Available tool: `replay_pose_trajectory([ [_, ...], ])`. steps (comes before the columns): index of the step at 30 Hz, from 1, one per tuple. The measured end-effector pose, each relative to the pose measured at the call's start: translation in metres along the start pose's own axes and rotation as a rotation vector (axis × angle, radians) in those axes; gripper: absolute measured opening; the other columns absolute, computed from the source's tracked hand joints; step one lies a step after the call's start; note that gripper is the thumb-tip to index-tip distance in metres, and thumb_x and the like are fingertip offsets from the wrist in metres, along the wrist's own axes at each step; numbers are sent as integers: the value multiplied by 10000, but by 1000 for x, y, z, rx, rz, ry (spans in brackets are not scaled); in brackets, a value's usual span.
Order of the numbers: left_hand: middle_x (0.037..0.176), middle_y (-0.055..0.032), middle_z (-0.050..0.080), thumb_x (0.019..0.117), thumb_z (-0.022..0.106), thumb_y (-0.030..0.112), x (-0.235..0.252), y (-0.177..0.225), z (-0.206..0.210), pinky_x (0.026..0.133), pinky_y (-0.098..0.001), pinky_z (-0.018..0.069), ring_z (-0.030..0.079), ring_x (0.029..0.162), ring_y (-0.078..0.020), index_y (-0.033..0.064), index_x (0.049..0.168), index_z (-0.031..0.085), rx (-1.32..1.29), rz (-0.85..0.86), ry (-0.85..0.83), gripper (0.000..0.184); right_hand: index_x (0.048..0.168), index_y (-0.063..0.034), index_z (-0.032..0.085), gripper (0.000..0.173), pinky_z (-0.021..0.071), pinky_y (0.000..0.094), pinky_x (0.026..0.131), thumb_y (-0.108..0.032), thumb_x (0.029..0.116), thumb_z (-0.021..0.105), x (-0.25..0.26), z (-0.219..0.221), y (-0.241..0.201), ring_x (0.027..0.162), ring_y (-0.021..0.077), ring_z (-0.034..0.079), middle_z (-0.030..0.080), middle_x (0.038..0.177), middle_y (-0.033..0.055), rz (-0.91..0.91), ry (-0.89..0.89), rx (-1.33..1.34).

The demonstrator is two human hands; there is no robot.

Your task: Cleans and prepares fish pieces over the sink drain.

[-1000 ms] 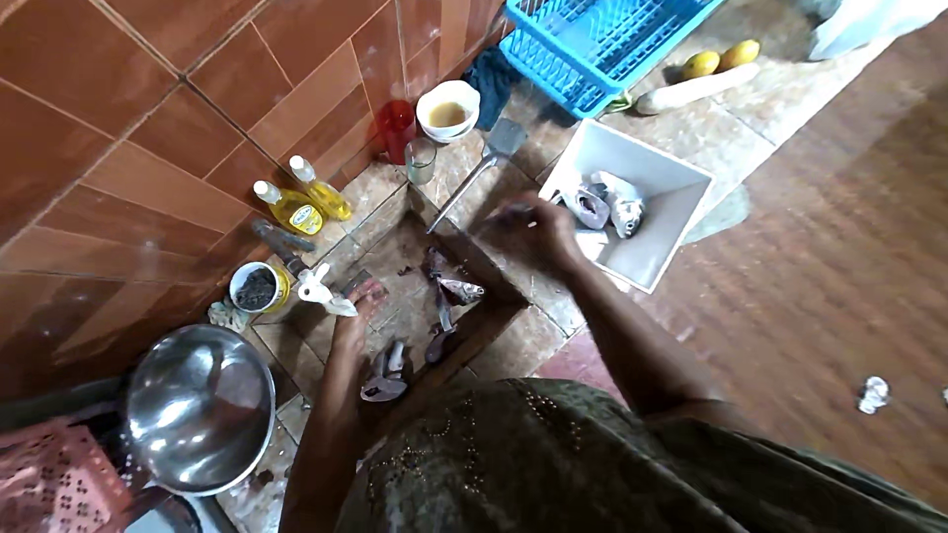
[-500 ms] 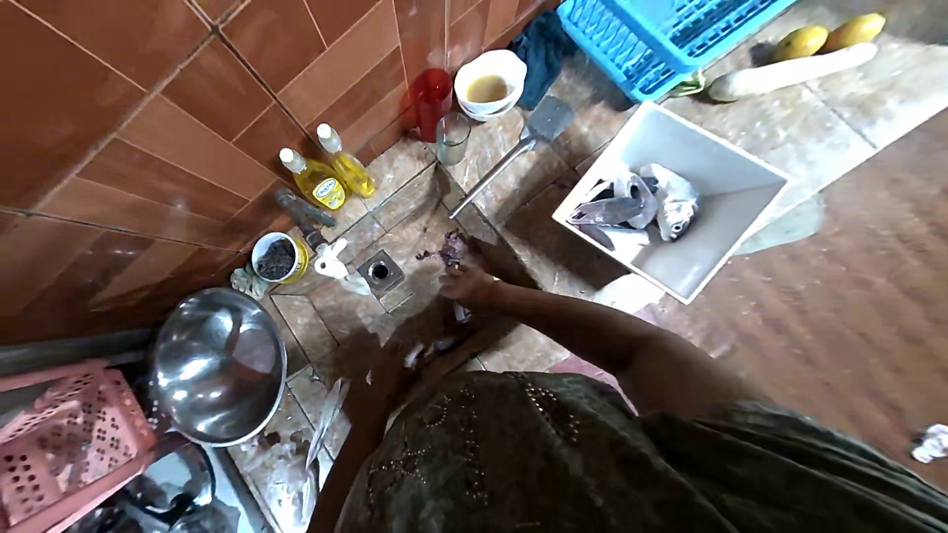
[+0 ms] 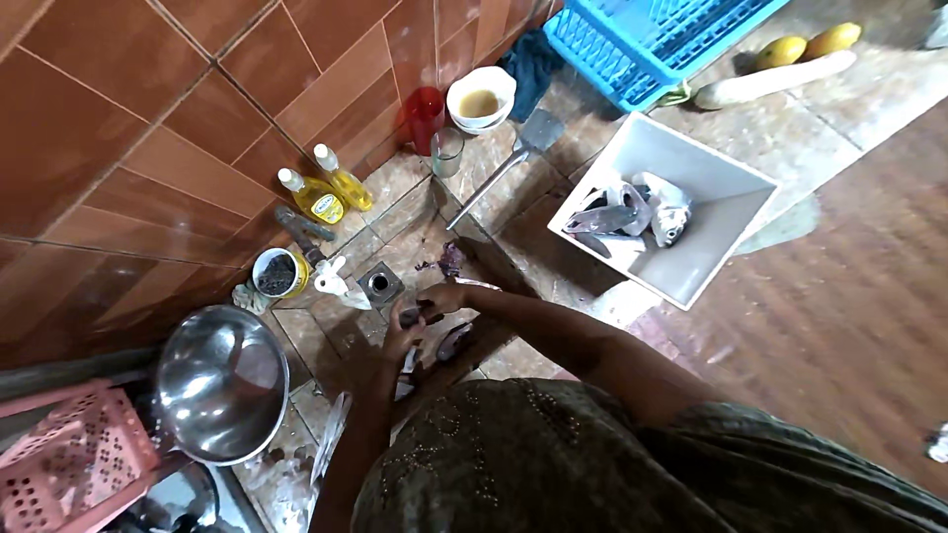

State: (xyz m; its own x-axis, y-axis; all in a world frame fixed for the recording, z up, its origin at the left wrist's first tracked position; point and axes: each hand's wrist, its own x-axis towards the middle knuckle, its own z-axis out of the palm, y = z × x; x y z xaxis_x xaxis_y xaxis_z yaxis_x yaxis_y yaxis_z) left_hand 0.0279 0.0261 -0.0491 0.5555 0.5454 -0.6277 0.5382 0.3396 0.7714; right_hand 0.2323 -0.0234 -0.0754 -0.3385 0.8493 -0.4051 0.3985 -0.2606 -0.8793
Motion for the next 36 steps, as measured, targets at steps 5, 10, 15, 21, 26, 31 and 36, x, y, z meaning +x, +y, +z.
replay_pose_trajectory([
  [5, 1326, -170, 597, 929, 537, -73, -4, 29, -30, 970, -420, 544, 632, 1132, -232, 24, 1491, 384, -495, 144, 62, 591, 1231, 19, 605, 324, 558, 347, 836, -179, 984, 676, 7, 7, -24, 918, 149, 632, 643, 1097, 120, 49, 181, 654],
  [10, 1264, -182, 620, 992, 570, 14, -13, 52, -59, 954, -386, 554, 641, 1098, -217, -55, 1406, 457, -327, 142, 191, 434, 1247, 3, 599, 273, 571, 313, 760, -74, 987, 631, 27, 8, -43, 866, 128, 644, 649, 1078, 88, -37, 149, 785],
  [15, 1217, -179, 646, 973, 644, 52, -19, 55, -74, 945, -374, 556, 646, 1083, -203, -43, 1332, 547, -145, 192, 359, 384, 1277, -61, 614, 371, 539, 325, 738, -198, 950, 725, 53, 26, -56, 865, 141, 623, 660, 1100, 94, -31, 192, 742],
  [21, 1215, -166, 657, 943, 674, 11, -28, 56, -79, 932, -358, 560, 659, 1058, -195, -31, 1356, 533, -168, 181, 338, 438, 1284, -48, 582, 367, 591, 347, 705, -342, 1100, 462, 55, 37, -71, 763, 178, 671, 672, 982, 101, -2, 219, 929],
  [26, 1213, -175, 648, 961, 630, -5, -29, 49, -78, 941, -386, 564, 657, 1063, -211, -39, 1309, 570, -189, 138, 291, 355, 1223, -22, 624, 352, 580, 335, 705, -322, 1091, 496, 34, 33, -72, 769, 160, 656, 668, 974, 97, 14, 276, 901],
  [31, 1155, -181, 673, 946, 613, 33, -30, 51, -69, 941, -380, 575, 678, 1029, -208, -80, 1235, 600, -124, 189, 241, 310, 1215, -40, 639, 318, 576, 324, 720, -307, 1077, 534, 12, 27, -64, 801, 142, 654, 668, 1001, 84, 35, 317, 878],
  [36, 1149, -159, 689, 959, 686, 85, -34, 75, -62, 957, -355, 566, 682, 1042, -174, -56, 1241, 614, 75, 113, 231, 324, 1213, -28, 644, 321, 568, 335, 780, -295, 1082, 523, 3, 22, -65, 857, 140, 650, 664, 1031, 94, 45, 341, 783],
])
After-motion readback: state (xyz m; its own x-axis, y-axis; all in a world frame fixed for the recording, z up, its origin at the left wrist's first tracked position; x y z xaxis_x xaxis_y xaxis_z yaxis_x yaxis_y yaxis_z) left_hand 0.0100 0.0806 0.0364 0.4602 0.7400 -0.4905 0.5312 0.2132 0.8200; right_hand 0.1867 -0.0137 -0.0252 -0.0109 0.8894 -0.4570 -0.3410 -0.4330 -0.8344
